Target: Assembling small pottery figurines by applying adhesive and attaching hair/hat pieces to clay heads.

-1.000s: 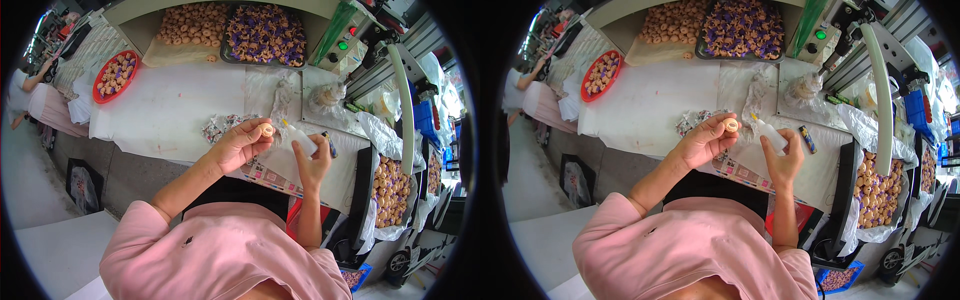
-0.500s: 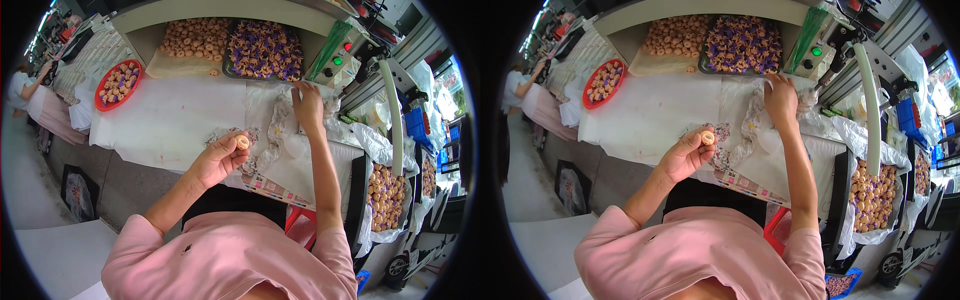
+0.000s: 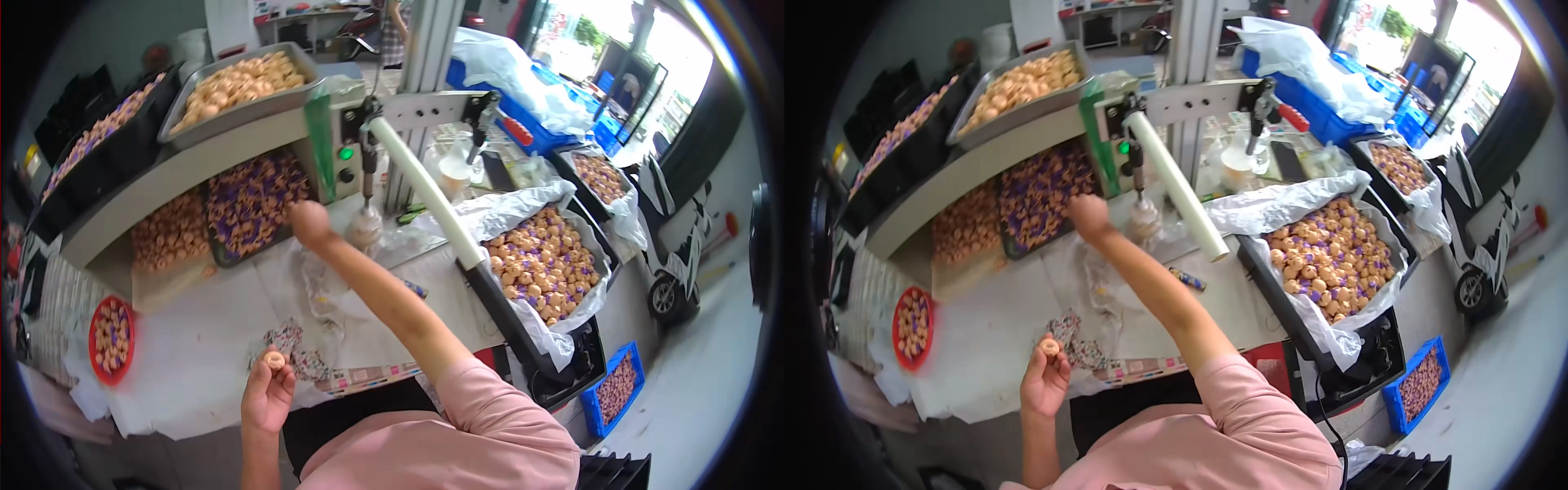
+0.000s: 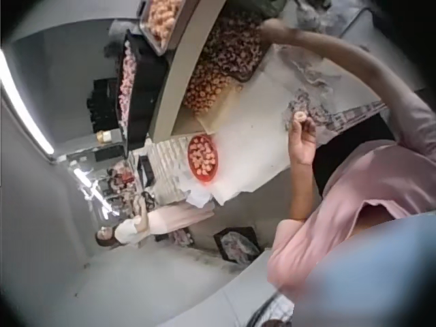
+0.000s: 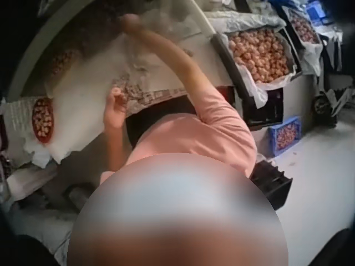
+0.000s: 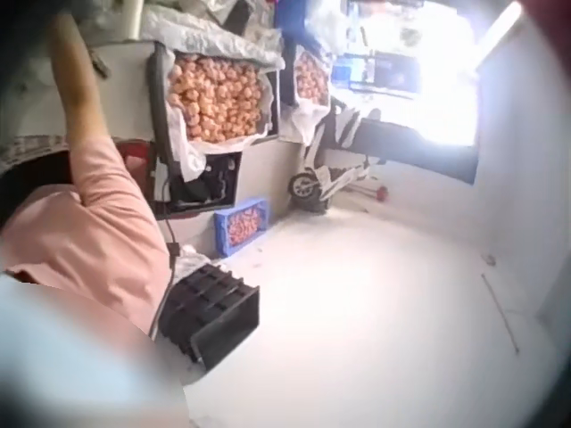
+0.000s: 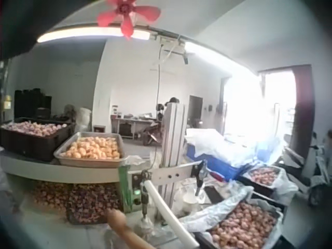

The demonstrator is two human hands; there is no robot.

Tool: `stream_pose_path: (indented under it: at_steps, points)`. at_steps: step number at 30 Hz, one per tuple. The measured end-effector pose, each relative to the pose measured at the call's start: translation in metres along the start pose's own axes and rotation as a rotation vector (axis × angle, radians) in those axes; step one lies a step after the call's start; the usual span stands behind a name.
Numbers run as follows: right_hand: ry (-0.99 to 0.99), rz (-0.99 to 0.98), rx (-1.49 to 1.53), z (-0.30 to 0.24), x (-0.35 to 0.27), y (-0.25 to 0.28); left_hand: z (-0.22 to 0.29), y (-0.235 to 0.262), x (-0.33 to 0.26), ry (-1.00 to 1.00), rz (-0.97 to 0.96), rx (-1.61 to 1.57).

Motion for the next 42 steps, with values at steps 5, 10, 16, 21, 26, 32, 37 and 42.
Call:
stream_pose_path:
  at_steps: [5,10,16,21,26,32,37,42]
  points:
    - [-0.105,0.217,0.262,0.009,-0.018,0.028,-0.007,-0.013,0.008,0.038,-0.104,0.02]
    - [-0.167,0.153,0.358,0.023,-0.011,0.027,-0.016,-0.023,0.016,0.04,-0.03,0.024]
    - [-0.147,0.184,0.675,0.007,-0.021,0.052,-0.015,-0.029,0.019,0.048,-0.062,0.006]
    - [-0.092,0.082,0.88,-0.025,-0.072,0.116,-0.015,-0.034,0.023,0.084,-0.047,-0.021]
    - [-0.308,-0.228,1.333,-0.038,-0.15,0.156,-0.024,-0.06,0.026,0.097,-0.129,0.015]
    - [-0.377,-0.155,1.26,-0.027,-0.201,0.188,-0.04,-0.074,0.026,0.155,-0.217,0.143]
    - [-0.255,-0.154,1.151,-0.036,-0.205,0.202,-0.046,-0.085,0.025,0.167,-0.304,0.143]
    - [-0.158,-0.133,1.09,-0.039,-0.205,0.205,-0.05,-0.083,0.024,0.136,-0.312,0.225]
Point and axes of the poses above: each hand's wrist, its own x-axis towards the middle knuckle, its own y-axis out of the back of the hand, z = x × y, the point moved 7 cm from there along x, towards the middle knuckle, and after that the axes turned 4 degrees about z, right-handed, at the moved point
